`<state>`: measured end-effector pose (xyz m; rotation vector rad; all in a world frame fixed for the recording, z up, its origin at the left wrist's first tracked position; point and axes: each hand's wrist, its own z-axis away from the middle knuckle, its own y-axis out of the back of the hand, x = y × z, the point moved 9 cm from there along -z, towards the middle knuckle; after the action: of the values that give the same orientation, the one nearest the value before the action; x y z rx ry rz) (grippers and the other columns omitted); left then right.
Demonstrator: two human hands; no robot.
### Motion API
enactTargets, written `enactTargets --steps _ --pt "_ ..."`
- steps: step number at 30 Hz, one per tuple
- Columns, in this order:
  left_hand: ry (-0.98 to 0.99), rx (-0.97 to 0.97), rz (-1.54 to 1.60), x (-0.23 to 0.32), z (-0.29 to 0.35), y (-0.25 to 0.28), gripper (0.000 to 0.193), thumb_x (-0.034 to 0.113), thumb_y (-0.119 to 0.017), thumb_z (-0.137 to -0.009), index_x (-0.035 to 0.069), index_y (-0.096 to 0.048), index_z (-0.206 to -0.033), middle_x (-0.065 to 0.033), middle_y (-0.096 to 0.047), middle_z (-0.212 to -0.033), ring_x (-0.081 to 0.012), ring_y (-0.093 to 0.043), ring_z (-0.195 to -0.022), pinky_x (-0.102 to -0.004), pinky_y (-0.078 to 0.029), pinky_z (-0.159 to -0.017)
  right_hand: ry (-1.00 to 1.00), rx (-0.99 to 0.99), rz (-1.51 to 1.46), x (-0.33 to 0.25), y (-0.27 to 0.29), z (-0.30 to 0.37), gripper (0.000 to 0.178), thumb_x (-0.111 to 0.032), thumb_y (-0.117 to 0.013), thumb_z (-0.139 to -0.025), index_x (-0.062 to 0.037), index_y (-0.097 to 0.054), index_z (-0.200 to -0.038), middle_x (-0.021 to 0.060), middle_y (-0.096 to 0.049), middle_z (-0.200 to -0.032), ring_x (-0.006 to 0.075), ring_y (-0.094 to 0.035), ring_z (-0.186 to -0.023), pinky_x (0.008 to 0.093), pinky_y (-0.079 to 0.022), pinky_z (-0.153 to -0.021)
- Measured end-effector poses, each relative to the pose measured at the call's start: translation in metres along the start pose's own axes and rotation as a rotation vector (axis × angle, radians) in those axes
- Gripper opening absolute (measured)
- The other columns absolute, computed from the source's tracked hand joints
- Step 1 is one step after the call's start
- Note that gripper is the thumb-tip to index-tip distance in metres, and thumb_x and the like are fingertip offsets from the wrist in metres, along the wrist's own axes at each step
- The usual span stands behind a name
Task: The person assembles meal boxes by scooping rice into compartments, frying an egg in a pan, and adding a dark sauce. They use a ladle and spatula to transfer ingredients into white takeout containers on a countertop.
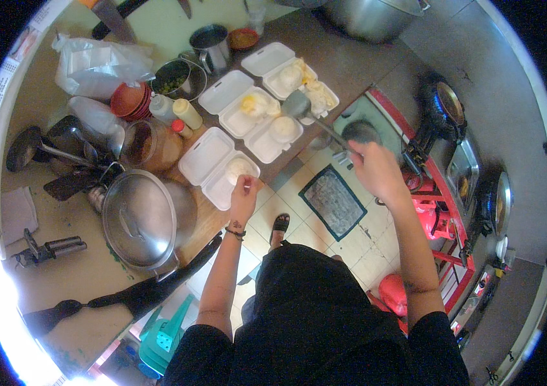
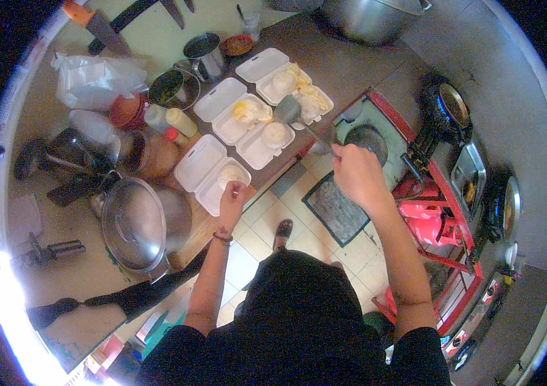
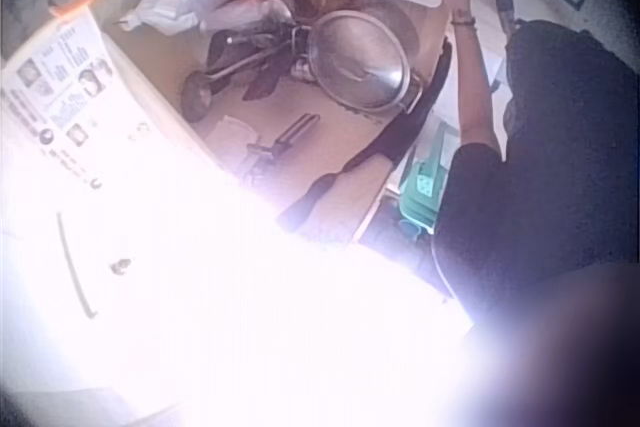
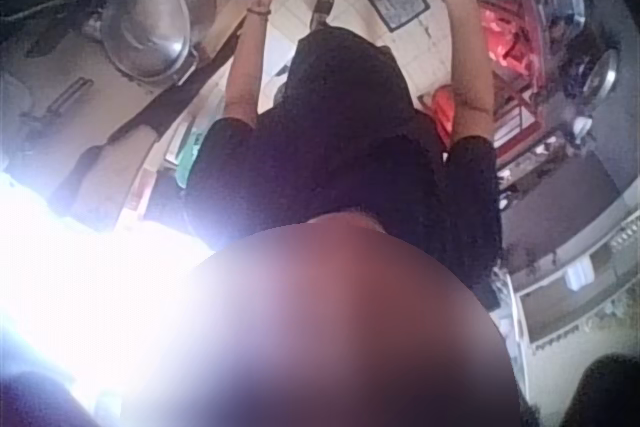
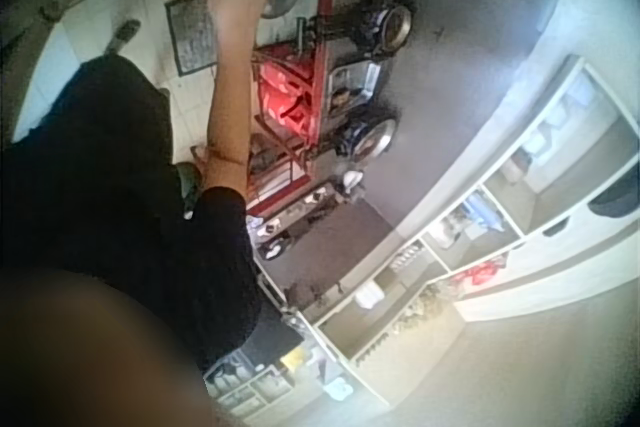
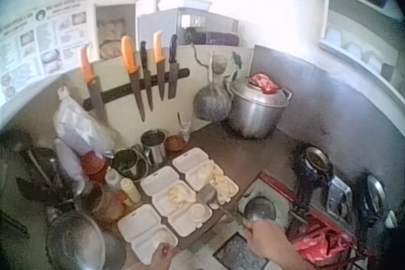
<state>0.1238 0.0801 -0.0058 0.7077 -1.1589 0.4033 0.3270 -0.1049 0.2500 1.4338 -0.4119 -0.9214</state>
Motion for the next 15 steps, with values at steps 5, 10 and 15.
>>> enactTargets --steps 5,10,15 --pt "-0.017 -0.009 0.037 0.005 0.002 -0.003 0.024 0.029 -0.057 -0.092 0.005 -0.056 -0.098 -0.0082 -0.066 -0.085 -0.0186 -0.06 -0.073 -0.0318 -0.048 -0.068 0.032 0.004 -0.024 0.008 -0.004 -0.008 0.029 -0.014 -0.059 -0.083 -0.0046 -0.067 -0.11 0.0258 -0.064 -0.092 0.0401 -0.063 -0.088 0.0462 -0.049 -0.082" --pt "-0.02 0.009 -0.029 0.007 0.007 0.0 0.025 0.03 -0.057 -0.093 0.005 -0.056 -0.097 -0.0081 -0.066 -0.085 -0.0189 -0.06 -0.073 -0.0325 -0.048 -0.069 -0.073 -0.115 -0.163 0.032 -0.008 -0.013 0.032 -0.017 -0.06 -0.083 -0.0059 -0.065 -0.113 0.0243 -0.064 -0.096 0.0395 -0.062 -0.092 0.0442 -0.049 -0.084" --pt "0.007 0.0 -0.038 -0.002 0.004 0.0 0.026 0.031 -0.056 -0.093 0.005 -0.056 -0.098 -0.0087 -0.065 -0.084 -0.0198 -0.059 -0.074 -0.0327 -0.048 -0.069 0.014 -0.056 -0.112 0.021 -0.007 -0.018 0.032 -0.017 -0.059 -0.084 -0.0061 -0.065 -0.114 0.0247 -0.064 -0.094 0.0402 -0.062 -0.091 0.0443 -0.049 -0.083"
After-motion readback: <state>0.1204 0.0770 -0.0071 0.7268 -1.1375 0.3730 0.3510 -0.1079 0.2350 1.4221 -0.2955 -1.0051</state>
